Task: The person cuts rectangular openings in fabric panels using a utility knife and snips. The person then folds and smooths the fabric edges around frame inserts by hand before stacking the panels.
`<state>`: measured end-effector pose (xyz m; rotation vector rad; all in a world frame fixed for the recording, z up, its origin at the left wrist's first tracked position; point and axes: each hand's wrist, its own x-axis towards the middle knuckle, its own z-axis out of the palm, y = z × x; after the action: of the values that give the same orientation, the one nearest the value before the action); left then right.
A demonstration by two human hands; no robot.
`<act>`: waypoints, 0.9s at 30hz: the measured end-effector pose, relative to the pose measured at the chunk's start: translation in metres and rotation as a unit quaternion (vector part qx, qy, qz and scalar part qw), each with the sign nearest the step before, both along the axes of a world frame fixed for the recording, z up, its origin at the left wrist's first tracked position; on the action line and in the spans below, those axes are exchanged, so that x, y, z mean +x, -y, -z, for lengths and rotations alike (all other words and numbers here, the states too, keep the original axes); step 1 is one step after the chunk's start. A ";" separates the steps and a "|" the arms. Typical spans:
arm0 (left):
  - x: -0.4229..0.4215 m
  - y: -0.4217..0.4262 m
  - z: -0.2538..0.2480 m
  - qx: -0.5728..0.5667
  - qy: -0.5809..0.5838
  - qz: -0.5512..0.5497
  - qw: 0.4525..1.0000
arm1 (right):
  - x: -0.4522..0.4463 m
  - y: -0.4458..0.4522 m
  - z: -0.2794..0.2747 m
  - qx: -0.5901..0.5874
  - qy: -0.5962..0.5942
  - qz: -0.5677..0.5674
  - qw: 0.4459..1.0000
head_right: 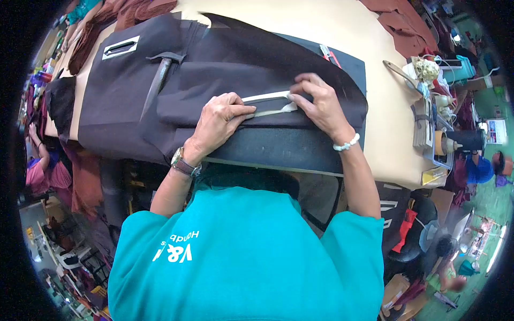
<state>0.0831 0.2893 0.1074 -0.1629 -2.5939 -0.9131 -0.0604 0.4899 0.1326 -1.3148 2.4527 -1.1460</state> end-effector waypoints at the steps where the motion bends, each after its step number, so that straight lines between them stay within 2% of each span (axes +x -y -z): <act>1: 0.000 0.000 0.000 0.001 0.003 -0.001 1.000 | 0.003 0.005 0.004 0.016 -0.081 0.012 0.997; 3: 0.000 -0.001 -0.002 0.002 0.009 -0.002 1.000 | 0.011 0.019 0.013 0.049 -0.241 0.035 0.969; 4: 0.001 -0.002 -0.004 -0.002 0.014 -0.006 1.000 | 0.018 0.028 0.016 0.089 -0.227 0.019 0.970; 7: 0.007 0.000 -0.012 -0.018 0.031 -0.017 0.999 | 0.031 0.045 0.028 0.071 -0.244 -0.022 0.967; 10: 0.032 0.022 -0.019 -0.017 0.069 -0.024 0.997 | 0.020 0.025 0.015 0.121 -0.194 0.036 0.973; 13: 0.048 0.029 -0.021 0.010 0.089 -0.044 0.995 | 0.013 0.013 0.012 0.140 -0.217 0.057 0.964; 15: 0.049 0.027 -0.020 0.018 0.082 -0.048 0.995 | 0.019 0.028 0.011 0.132 -0.256 0.026 0.957; 19: 0.051 0.026 -0.018 0.014 0.071 -0.059 0.996 | 0.061 0.082 0.026 0.077 -0.238 -0.053 0.967; 23: 0.064 0.034 -0.018 0.002 0.065 -0.090 0.994 | 0.055 0.074 0.025 0.075 -0.216 -0.026 0.973; 27: 0.073 0.038 -0.021 0.040 0.092 -0.127 0.987 | 0.039 0.049 0.020 0.110 -0.227 0.032 0.967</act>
<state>0.1557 0.2508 0.1280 0.2812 -2.6561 -0.9743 -0.0217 0.4413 0.1128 -1.5777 2.8483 -0.6012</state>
